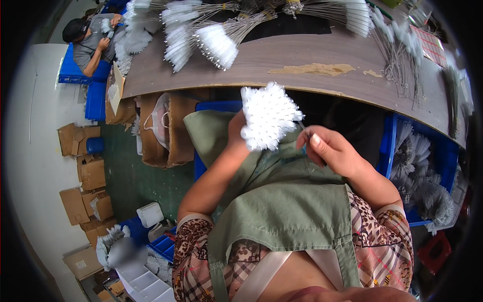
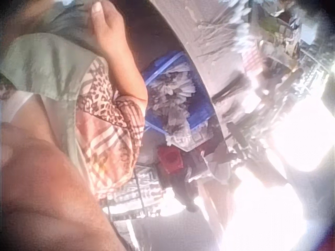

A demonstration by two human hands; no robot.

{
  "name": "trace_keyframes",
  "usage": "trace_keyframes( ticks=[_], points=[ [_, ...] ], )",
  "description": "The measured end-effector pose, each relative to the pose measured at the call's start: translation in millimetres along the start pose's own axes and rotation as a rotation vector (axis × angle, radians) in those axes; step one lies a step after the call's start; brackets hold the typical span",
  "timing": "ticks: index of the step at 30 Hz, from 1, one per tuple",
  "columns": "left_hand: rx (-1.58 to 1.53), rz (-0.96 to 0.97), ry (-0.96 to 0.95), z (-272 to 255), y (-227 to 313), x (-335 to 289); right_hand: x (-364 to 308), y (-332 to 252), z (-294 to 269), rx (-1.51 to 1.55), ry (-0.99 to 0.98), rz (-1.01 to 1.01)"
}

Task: The person trims the bristle ends of wire cleaning brushes using snips and places the brush bundle onto the table.

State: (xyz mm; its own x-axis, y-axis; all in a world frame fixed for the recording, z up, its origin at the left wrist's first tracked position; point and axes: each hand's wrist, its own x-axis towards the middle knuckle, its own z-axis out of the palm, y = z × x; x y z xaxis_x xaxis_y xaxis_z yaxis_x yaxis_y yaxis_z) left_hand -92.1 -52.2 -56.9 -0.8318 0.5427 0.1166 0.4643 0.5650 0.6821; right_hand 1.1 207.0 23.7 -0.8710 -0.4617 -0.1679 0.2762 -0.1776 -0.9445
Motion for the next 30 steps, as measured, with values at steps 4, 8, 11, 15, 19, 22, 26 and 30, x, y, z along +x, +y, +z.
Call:
trace_keyframes(
  ticks=[4, 8, 11, 15, 19, 22, 26, 30],
  points=[
    [-0.331, -0.058, 0.123, -3, 3, -9, 6, -10, -7, 0.030, 0.239, -0.226],
    [0.235, 0.215, 0.319, -19, 44, 0, 13, -12, -13, -0.122, 0.436, -0.249],
    [0.321, 0.240, 0.325, -21, 49, -1, 14, -9, -6, -0.174, 0.479, -0.344],
    [0.403, 0.291, 0.351, -23, 52, -2, 11, -7, -3, -0.222, 0.478, -0.313],
    [0.426, 0.320, 0.358, -23, 51, -2, 8, 0, -7, -0.283, 0.460, -0.307],
    [0.413, 0.306, 0.359, -22, 50, -3, 11, -2, -6, -0.323, 0.460, -0.363],
    [0.410, 0.297, 0.308, -22, 59, -3, 19, 5, -7, -0.541, 0.504, -0.505],
    [0.440, 0.253, 0.176, -21, 68, -9, 24, 6, -14, -0.631, 0.506, -0.401]
  ],
)
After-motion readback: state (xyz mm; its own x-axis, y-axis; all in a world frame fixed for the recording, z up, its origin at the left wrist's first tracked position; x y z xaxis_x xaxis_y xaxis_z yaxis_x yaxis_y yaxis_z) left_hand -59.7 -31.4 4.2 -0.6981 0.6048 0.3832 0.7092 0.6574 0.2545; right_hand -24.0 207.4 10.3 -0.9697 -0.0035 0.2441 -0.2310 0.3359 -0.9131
